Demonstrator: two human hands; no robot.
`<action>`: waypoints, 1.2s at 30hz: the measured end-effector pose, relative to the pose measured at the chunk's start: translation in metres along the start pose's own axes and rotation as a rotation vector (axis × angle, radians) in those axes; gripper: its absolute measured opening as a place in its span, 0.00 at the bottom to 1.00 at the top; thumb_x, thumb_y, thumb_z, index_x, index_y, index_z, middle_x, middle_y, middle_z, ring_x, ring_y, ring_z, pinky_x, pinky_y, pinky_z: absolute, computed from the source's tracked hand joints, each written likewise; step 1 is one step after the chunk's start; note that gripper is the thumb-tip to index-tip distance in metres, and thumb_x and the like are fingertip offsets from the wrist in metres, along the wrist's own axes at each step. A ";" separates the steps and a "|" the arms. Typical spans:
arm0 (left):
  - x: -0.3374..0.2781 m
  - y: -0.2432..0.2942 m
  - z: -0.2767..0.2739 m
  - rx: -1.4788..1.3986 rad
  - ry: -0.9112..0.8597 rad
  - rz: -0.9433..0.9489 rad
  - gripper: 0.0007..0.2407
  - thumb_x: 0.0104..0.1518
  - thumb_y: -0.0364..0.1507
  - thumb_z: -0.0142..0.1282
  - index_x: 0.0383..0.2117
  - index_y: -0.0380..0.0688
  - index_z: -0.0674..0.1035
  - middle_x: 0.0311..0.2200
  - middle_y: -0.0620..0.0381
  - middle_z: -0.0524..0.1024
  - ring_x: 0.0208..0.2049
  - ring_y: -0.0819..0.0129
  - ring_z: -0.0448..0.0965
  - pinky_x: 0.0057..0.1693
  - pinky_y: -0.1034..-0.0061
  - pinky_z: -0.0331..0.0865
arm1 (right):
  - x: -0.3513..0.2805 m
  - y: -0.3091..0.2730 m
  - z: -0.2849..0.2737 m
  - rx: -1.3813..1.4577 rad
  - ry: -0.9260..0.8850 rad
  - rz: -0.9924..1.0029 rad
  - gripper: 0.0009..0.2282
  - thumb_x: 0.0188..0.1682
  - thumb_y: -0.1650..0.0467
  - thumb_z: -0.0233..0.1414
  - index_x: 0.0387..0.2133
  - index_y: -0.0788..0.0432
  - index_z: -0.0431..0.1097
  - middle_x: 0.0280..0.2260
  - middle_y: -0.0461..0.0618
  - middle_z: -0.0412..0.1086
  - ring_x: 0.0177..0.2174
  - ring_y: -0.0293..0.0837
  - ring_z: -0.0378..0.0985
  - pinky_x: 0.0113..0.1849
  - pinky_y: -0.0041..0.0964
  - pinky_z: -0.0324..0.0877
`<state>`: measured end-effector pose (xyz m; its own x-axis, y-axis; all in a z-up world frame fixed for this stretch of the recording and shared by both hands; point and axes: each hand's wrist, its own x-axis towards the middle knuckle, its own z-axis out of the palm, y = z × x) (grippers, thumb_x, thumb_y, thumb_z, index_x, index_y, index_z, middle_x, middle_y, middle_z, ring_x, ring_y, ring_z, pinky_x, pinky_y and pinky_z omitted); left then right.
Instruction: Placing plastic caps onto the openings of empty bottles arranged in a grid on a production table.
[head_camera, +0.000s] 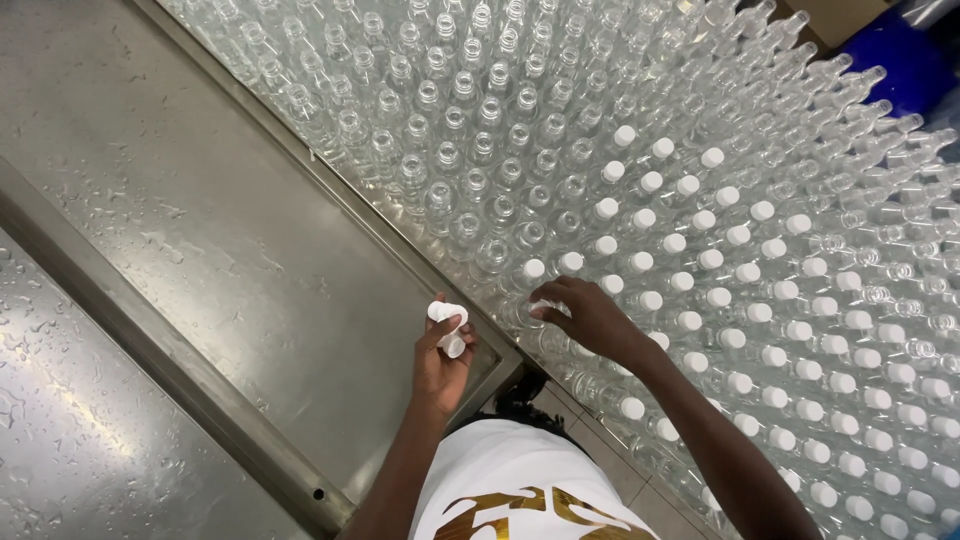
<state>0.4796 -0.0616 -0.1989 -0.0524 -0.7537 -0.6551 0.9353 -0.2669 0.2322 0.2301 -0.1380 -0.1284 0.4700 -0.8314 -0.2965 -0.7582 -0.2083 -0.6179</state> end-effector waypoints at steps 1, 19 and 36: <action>-0.001 0.001 0.001 0.003 0.002 -0.001 0.26 0.58 0.18 0.63 0.63 0.51 0.70 0.40 0.58 0.68 0.36 0.70 0.73 0.40 0.80 0.69 | 0.004 0.005 0.000 0.003 0.000 0.001 0.12 0.57 0.59 0.57 0.49 0.47 0.77 0.42 0.55 0.78 0.48 0.60 0.82 0.51 0.58 0.73; -0.013 -0.012 0.019 0.146 -0.230 -0.186 0.31 0.55 0.17 0.63 0.67 0.53 0.70 0.43 0.54 0.74 0.35 0.71 0.76 0.39 0.81 0.72 | 0.018 0.013 -0.008 0.023 -0.167 0.144 0.13 0.53 0.58 0.61 0.49 0.40 0.82 0.35 0.52 0.84 0.43 0.59 0.85 0.48 0.57 0.76; -0.019 -0.018 0.025 0.291 -0.330 -0.299 0.31 0.64 0.44 0.63 0.73 0.52 0.67 0.48 0.54 0.78 0.42 0.68 0.81 0.49 0.69 0.81 | -0.027 -0.032 0.017 -0.020 0.085 -0.468 0.16 0.53 0.74 0.60 0.55 0.53 0.77 0.51 0.54 0.74 0.47 0.58 0.80 0.42 0.53 0.79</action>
<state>0.4553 -0.0575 -0.1729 -0.4532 -0.7556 -0.4730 0.7296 -0.6193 0.2902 0.2495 -0.1004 -0.1129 0.7247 -0.6853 0.0715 -0.4832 -0.5795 -0.6563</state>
